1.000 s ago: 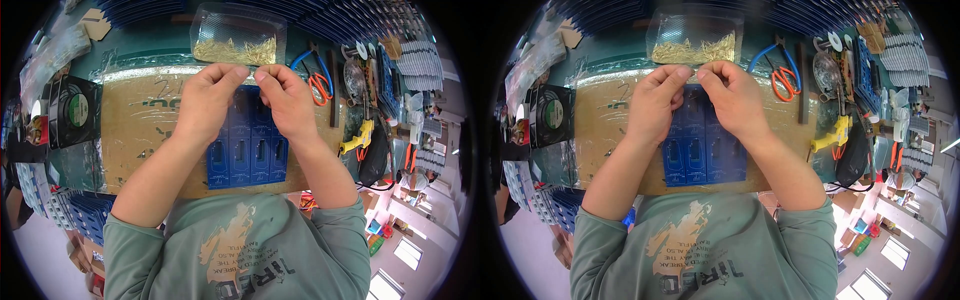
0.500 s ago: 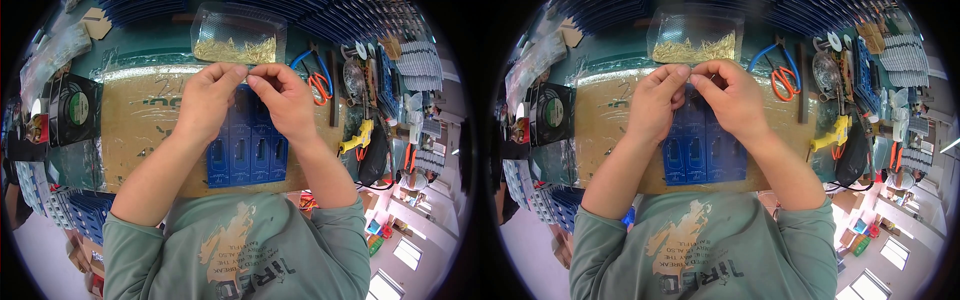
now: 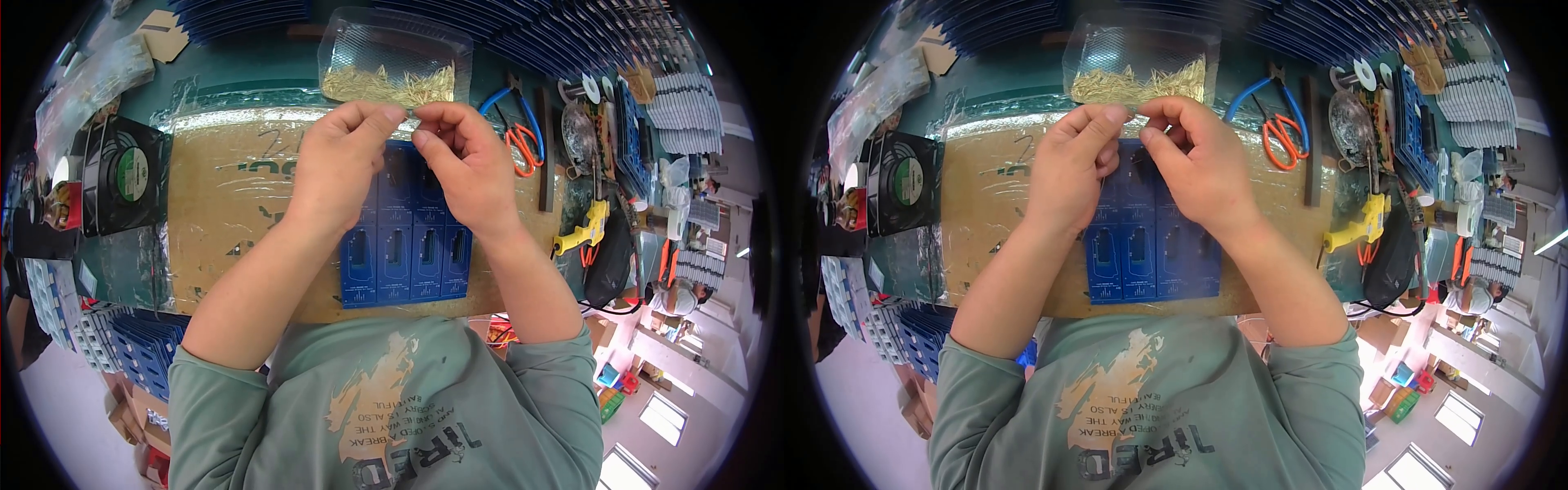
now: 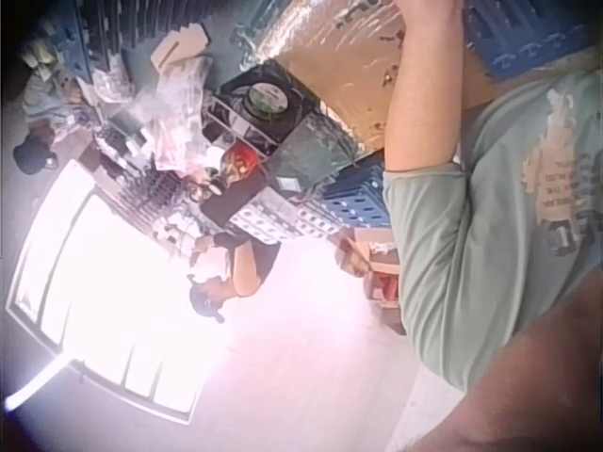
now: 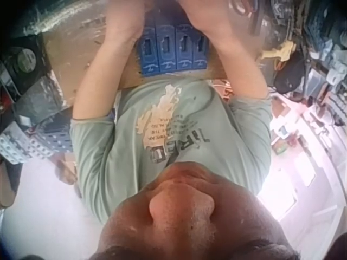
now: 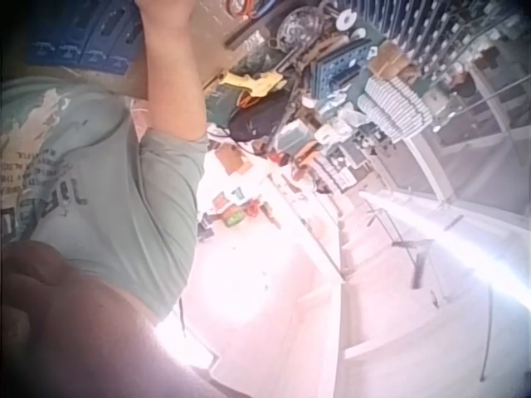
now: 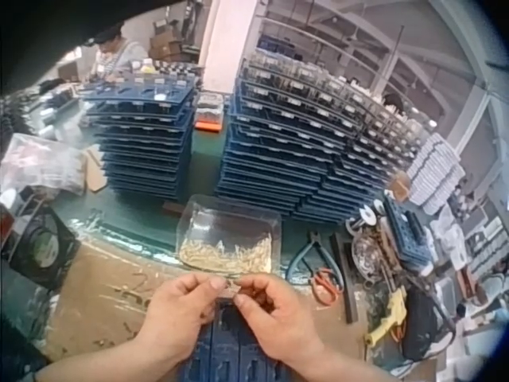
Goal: The person inserts small pins into a blue plastic mold for electronic components by hand.
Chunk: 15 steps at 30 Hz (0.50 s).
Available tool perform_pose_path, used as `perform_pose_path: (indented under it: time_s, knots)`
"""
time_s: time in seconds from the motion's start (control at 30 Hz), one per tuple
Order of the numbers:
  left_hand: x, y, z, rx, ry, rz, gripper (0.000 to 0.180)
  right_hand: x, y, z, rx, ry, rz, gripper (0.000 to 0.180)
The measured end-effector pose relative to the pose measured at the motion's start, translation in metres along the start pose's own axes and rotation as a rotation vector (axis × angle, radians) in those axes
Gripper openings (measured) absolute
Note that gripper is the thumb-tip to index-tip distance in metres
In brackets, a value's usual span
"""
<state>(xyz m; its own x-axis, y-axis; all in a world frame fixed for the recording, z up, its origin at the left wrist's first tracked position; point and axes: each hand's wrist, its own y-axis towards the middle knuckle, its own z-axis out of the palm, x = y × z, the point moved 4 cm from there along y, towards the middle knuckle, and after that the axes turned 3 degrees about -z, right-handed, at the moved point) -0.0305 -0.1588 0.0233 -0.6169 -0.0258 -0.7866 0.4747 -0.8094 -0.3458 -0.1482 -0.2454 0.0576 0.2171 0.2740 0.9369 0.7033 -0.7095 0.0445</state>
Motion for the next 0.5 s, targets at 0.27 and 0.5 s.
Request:
perform_pose_path:
  time_s: [0.27, 0.5]
  knots:
    - [-0.002, 0.003, -0.006, -0.055, -0.059, 0.065, 0.021, -0.012, 0.003, 0.001, 0.092, -0.102, 0.038, 0.018]
    - [-0.004, 0.004, -0.006, -0.056, -0.081, 0.068, 0.023, -0.010, 0.005, 0.004, 0.193, -0.357, -0.005, 0.017]
